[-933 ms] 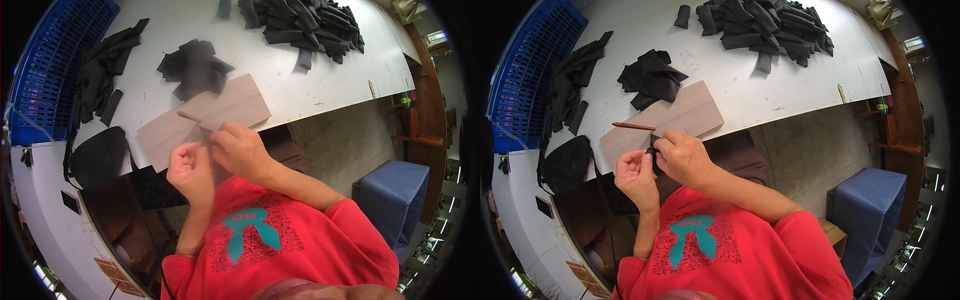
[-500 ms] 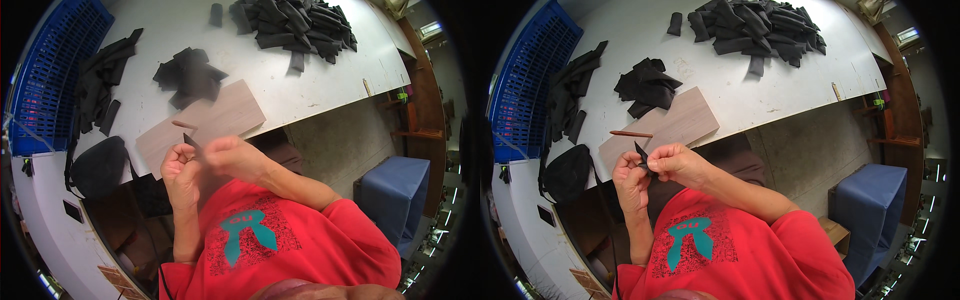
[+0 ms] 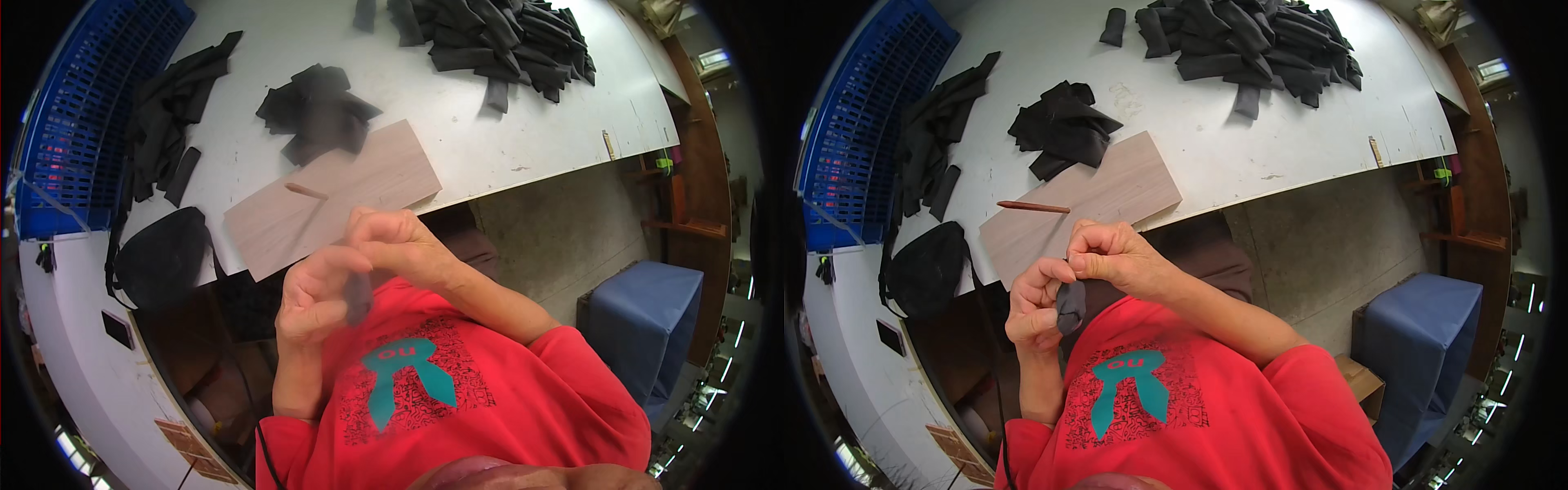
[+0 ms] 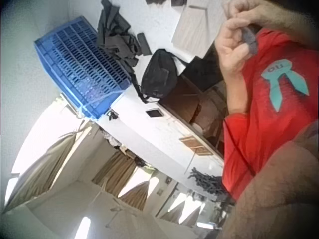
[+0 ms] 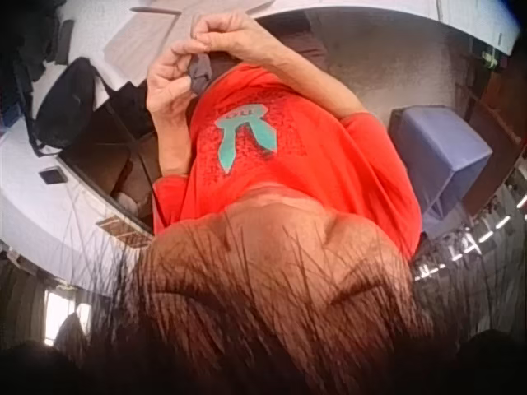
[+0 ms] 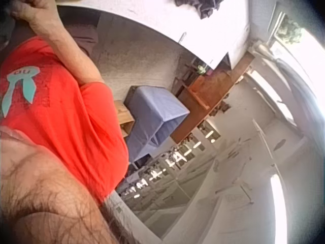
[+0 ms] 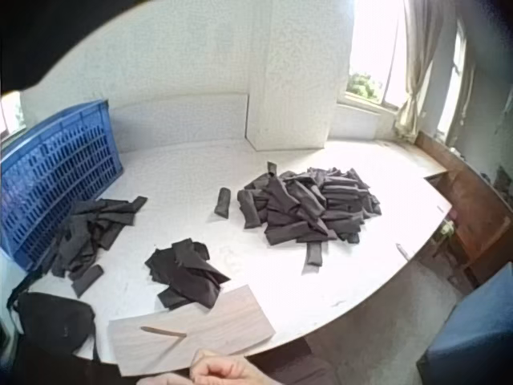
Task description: Assembling or folding small black fabric and rubber pieces at a workbench in a factory.
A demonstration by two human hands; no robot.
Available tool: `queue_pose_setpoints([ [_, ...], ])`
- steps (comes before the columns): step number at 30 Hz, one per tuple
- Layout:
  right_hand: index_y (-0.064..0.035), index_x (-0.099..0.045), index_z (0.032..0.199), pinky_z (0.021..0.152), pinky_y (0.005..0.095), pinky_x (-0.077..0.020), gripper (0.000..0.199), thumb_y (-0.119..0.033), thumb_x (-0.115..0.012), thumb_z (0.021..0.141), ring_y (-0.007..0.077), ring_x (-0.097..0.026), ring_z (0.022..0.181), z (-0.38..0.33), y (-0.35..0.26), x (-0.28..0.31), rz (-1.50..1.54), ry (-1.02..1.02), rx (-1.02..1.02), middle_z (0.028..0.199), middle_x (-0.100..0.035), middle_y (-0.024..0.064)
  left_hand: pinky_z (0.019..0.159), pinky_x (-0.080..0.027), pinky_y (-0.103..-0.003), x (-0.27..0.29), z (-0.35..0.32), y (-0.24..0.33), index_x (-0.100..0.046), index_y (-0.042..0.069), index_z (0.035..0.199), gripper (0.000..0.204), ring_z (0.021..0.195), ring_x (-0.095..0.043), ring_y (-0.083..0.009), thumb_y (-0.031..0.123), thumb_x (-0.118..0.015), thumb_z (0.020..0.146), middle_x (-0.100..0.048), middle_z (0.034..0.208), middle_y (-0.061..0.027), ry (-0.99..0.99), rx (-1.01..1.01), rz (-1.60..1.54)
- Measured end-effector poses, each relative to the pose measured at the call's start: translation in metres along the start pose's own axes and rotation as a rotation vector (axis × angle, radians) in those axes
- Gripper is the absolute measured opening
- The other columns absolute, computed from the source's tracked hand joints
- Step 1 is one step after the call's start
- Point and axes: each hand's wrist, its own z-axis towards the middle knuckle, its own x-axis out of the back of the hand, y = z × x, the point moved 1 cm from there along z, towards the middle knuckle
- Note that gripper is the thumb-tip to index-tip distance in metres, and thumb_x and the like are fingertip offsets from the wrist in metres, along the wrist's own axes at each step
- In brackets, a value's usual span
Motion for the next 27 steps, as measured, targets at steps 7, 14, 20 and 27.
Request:
queue_pose_setpoints([
  [7,-0.0019,-0.055,0.08,0.068,0.0211,-0.0408,0.011,-0.01,-0.057,0.086,0.0075,-0.048,0.075,0.016,-0.017,0.006,-0.201,0.079,0.192,0.088,-0.054,0.0032,0.05,-0.041,-0.014,-0.022,0.006,-0.009,-0.055,-0.003,0.106,0.021,0.057,-0.049,-0.0023,0.001,-0.054,0.086,-0.059,0.083,-0.0043,0.491,-0.265,0.78],
  [14,-0.0004,-0.053,0.078,0.055,0.025,-0.0392,0.008,-0.003,-0.061,0.08,0.0123,-0.047,0.063,0.027,-0.052,-0.027,-0.821,0.098,0.454,0.075,-0.051,0.005,0.051,-0.041,-0.014,-0.023,0.012,0.015,-0.054,0.0,0.098,0.012,0.065,-0.05,-0.0032,0.004,-0.054,0.087,-0.057,0.09,-0.0057,0.55,-0.489,0.717],
  [20,-0.0001,-0.054,0.075,0.053,0.0241,-0.0358,0.017,-0.013,-0.063,0.081,0.0112,-0.045,0.061,0.054,-0.081,-0.046,-0.786,0.09,0.385,0.069,-0.05,0.0029,0.035,-0.027,-0.015,-0.039,0.024,0.065,-0.046,-0.001,0.1,0.017,0.042,-0.041,-0.0009,0.004,-0.054,0.086,-0.054,0.074,-0.0079,0.382,-0.342,0.033],
  [27,-0.0041,-0.058,0.076,0.048,0.0202,-0.03,0.026,-0.028,-0.059,0.086,0.0054,-0.037,0.054,0.082,-0.038,0.011,-0.334,0.001,-0.229,0.062,-0.047,-0.003,0.034,-0.021,-0.018,0.037,0.045,0.032,-0.05,0.0,0.11,0.025,0.031,-0.03,-0.0022,0.0,-0.042,0.087,-0.061,0.084,-0.0097,0.138,0.061,-0.718],
])
